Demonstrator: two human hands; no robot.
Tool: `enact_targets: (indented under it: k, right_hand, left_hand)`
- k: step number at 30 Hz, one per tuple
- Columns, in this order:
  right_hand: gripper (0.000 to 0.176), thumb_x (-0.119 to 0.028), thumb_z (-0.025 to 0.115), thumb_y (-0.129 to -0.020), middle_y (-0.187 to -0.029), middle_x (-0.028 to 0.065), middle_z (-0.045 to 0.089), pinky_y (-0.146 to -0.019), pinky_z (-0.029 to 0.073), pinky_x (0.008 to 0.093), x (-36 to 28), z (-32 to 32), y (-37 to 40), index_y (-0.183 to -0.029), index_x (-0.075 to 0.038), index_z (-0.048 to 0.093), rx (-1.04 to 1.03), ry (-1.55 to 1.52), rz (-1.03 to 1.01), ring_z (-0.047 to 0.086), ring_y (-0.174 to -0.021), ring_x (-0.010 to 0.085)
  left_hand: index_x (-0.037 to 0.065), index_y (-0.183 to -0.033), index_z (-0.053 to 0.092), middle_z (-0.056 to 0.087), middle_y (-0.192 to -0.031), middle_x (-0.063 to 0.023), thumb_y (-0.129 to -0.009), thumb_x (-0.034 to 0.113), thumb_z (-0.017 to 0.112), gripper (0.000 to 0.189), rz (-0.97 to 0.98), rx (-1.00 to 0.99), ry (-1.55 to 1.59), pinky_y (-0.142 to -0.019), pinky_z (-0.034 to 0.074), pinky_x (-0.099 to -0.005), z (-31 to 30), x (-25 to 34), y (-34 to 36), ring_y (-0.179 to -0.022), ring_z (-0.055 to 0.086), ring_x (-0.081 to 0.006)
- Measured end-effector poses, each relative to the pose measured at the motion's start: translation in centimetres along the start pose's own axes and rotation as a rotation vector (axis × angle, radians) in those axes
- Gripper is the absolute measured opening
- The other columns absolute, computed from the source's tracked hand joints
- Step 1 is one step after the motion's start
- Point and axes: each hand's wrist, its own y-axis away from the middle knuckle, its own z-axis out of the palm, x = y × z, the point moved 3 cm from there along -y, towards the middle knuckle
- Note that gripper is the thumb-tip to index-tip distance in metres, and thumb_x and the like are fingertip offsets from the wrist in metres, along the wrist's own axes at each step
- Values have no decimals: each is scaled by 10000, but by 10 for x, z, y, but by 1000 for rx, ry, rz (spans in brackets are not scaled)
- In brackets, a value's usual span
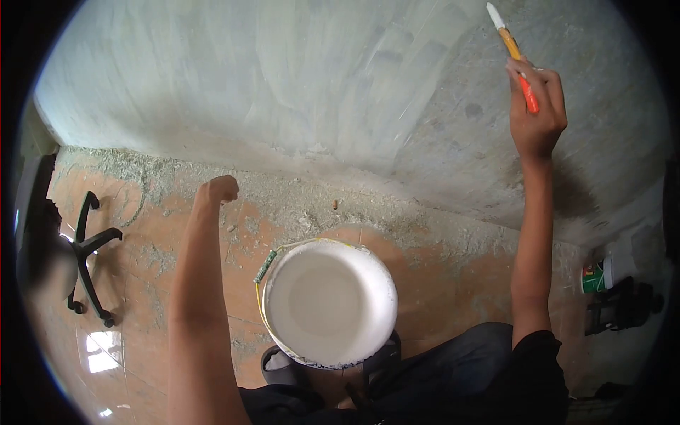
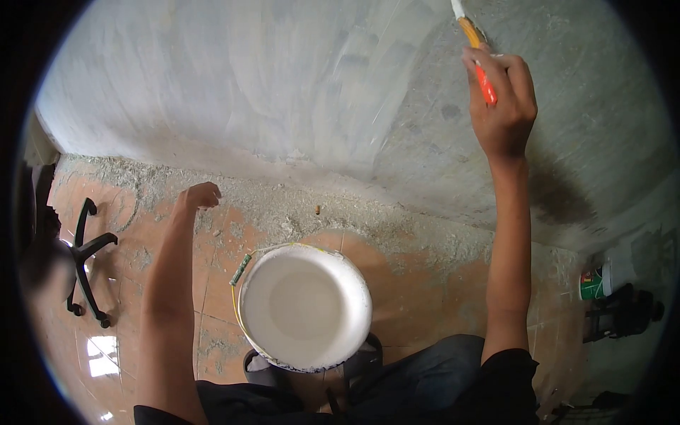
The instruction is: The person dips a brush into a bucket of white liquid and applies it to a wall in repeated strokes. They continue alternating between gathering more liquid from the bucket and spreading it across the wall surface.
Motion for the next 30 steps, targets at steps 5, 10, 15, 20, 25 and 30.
enact_targets:
  k: [5,10,15,20,25,30]
  right_hand:
    - [267,-18,672,-759,-862,58,573,-667,536,271,-8,27,44,-1019,-82,667,-166,56,77,586,-820,181]
    - [299,15,635,-750,-924,102,589,-601,539,278,-55,54,144,-1032,-80,664,-409,-35,-30,586,-801,206]
    - [162,-21,624,-760,-905,99,568,-635,536,301,-110,58,200,-919,-42,644,-719,-373,36,584,-809,228]
    - [165,-160,578,-863,-960,95,559,-683,544,325,-109,69,220,-965,-31,596,-897,-556,123,585,-847,235]
    - [182,-194,568,-881,-874,75,581,-628,537,254,-43,73,164,-962,-33,595,-909,-451,269,594,-730,170]
    - [161,-156,615,-845,-859,69,585,-625,544,250,-9,32,90,-943,-28,614,-734,-234,134,597,-752,164]
  left_hand:
    - [94,-1139,574,656,-890,-95,-781,131,604,361,-30,-64,-7,-603,505,-373,2,-20,-6,-730,629,-208]
    - [3,-896,665,658,-920,-146,-818,118,548,182,-5,-24,-67,-669,516,-371,-9,-13,26,-798,646,-271]
    - [16,-952,654,666,-917,-114,-832,106,542,188,-103,-6,89,-646,525,-359,-14,-17,34,-759,652,-220]
    - [33,-1003,638,661,-915,-95,-845,118,526,212,-7,-56,89,-643,530,-346,-17,-12,37,-740,652,-218]
    - [87,-1082,609,651,-931,-78,-824,146,549,271,-38,-58,190,-614,509,-358,-15,-8,36,-735,623,-204]
    - [72,-1078,629,654,-1037,-73,-845,102,503,267,-35,-69,121,-666,534,-345,-15,2,45,-838,650,-225]
